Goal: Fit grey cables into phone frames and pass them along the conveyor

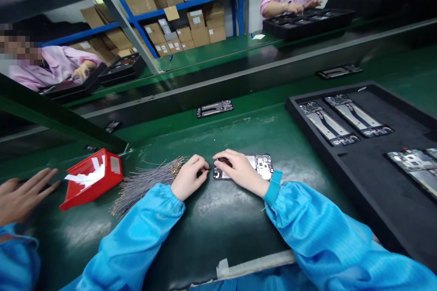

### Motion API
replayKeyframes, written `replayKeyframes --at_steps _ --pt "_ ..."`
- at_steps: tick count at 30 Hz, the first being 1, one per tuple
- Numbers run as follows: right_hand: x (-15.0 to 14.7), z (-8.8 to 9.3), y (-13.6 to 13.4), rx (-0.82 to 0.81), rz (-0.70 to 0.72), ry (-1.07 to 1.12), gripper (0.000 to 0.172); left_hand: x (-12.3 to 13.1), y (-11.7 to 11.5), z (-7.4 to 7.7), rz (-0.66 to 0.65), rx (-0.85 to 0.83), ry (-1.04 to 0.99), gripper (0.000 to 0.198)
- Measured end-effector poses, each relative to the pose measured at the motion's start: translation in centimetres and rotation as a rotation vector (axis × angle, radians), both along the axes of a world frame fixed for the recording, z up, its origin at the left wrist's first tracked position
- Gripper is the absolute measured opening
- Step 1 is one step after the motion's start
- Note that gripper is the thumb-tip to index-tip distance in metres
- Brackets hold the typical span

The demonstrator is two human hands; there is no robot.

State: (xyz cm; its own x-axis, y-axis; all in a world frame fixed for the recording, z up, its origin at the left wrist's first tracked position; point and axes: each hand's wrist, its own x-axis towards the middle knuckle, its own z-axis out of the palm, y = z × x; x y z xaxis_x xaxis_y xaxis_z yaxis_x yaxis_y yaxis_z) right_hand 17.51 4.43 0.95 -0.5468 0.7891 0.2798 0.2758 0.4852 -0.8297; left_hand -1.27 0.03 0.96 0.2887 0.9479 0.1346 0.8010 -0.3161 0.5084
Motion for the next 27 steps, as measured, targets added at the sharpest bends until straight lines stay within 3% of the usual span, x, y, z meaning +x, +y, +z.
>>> replayKeyframes --at_steps 13,27 --pt "-0.33 -0.31 0.27 -0.094 -0.052 0.071 0.006 0.87 0.06 -0.04 0.011 0.041 0.288 0.013" --pt "-0.18 -0.22 0.34 -0.092 -0.065 0.029 0.005 0.91 -0.07 -0.03 -0.006 0.063 0.321 0.015"
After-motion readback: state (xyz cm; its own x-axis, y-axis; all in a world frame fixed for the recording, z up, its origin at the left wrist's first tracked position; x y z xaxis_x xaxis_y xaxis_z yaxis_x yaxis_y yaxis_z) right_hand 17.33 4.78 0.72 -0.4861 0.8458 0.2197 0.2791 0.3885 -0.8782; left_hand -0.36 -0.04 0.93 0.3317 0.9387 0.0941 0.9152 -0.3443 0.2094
